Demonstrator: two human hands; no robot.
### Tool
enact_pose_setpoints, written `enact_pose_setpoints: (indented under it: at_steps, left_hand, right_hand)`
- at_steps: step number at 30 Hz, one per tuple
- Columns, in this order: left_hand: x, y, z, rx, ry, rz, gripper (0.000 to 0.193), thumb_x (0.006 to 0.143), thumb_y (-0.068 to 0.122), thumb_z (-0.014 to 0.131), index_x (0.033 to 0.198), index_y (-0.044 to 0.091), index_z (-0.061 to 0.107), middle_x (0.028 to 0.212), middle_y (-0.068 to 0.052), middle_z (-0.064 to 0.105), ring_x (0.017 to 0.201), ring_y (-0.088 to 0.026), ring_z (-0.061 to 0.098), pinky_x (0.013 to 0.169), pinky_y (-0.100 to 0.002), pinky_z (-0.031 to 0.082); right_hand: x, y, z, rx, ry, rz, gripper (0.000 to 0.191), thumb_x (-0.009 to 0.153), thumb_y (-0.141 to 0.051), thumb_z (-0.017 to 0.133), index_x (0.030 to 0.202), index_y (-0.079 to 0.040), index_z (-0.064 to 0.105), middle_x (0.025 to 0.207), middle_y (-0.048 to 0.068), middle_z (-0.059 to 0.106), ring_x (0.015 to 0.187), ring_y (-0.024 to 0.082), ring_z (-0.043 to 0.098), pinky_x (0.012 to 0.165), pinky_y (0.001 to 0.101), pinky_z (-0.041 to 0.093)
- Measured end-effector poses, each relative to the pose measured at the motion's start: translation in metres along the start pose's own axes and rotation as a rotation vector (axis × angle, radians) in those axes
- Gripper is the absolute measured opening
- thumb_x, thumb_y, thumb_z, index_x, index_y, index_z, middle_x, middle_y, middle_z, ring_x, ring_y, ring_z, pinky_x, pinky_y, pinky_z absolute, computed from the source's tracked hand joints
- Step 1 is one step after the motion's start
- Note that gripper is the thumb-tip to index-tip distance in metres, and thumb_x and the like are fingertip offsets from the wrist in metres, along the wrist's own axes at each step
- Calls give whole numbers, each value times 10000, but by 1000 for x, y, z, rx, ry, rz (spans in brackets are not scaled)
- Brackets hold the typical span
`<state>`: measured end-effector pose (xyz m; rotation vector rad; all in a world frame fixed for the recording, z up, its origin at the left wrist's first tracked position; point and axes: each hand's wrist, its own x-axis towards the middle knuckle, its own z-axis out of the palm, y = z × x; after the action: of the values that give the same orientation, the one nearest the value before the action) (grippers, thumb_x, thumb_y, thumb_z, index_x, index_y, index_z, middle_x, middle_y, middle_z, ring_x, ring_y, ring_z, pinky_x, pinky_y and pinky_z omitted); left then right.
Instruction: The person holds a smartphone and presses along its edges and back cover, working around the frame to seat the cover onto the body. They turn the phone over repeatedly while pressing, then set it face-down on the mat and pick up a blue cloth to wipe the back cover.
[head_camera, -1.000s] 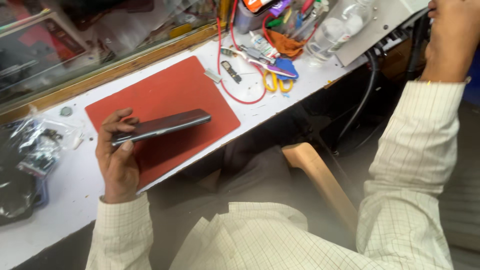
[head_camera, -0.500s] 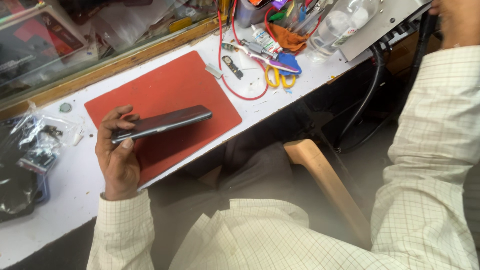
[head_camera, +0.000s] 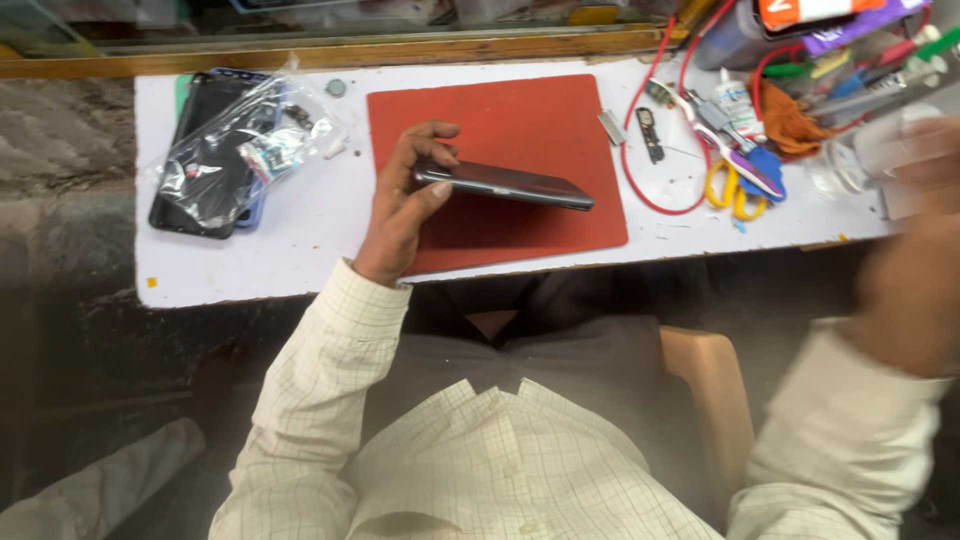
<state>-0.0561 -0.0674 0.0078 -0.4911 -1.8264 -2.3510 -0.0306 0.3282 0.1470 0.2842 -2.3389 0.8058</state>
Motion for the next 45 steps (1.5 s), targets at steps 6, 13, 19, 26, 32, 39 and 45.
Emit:
enact_pose_setpoints:
  at_steps: [6,13,19,26,32,39,45]
  left_hand:
    - [2,4,0,-10,-17,16,271,926,213,636,1150,84,554,1450,-96,486,1238,-194,511,1133,-367,425]
    - [2,2,-2,-38,-27,10,268,940,176,641,1169,67,552,1452,-89,470,1201,-168,502,1100,-343,427]
    - [2,0,-2,-33,-25,17,254,946,158,640,1167,66,554,1456,-83,468,1206,-159,501,1109,-334,432]
    - [2,-1,-1,4,-22,20,254,933,153,639,1156,69,554,1452,-76,473,1205,-161,508,1103,-336,437]
    - [3,-1,-1,-11,-29,20,253,941,160,638,1162,75,552,1446,-76,471,1183,-157,509,1073,-331,444]
    - [2,0,-1,5,-14,18,229,945,163,625,1147,76,558,1443,-80,481,1171,-151,511,1061,-327,449]
    - [4,-1,1,5,-1,12,211,957,174,616,1134,75,559,1419,-83,499,1156,-156,515,1061,-327,446]
  right_hand:
    - [-16,-104,119,377,-484,-346,188,923,38,740,1102,-18,722,1070,95,680,952,236,699,802,324,562]
    - [1,-125,147,330,-570,-296,147,890,29,771,1017,-5,705,966,91,641,766,207,664,603,307,519]
    - [4,-117,150,344,-641,-290,120,901,45,756,975,12,667,946,90,628,772,211,664,626,302,528]
    - [11,-113,138,444,-707,-299,161,899,66,732,986,13,607,997,103,626,822,213,680,711,301,574]
    - [5,-115,148,319,-536,-528,194,873,76,744,1010,-16,643,1032,77,655,904,263,650,792,365,534]
    - [7,-112,155,108,-527,-795,289,851,104,703,1083,-53,631,1032,85,615,951,284,591,865,421,490]
    - [3,-95,150,492,-615,-569,312,895,158,616,1107,-47,516,1043,114,580,975,286,570,894,383,470]
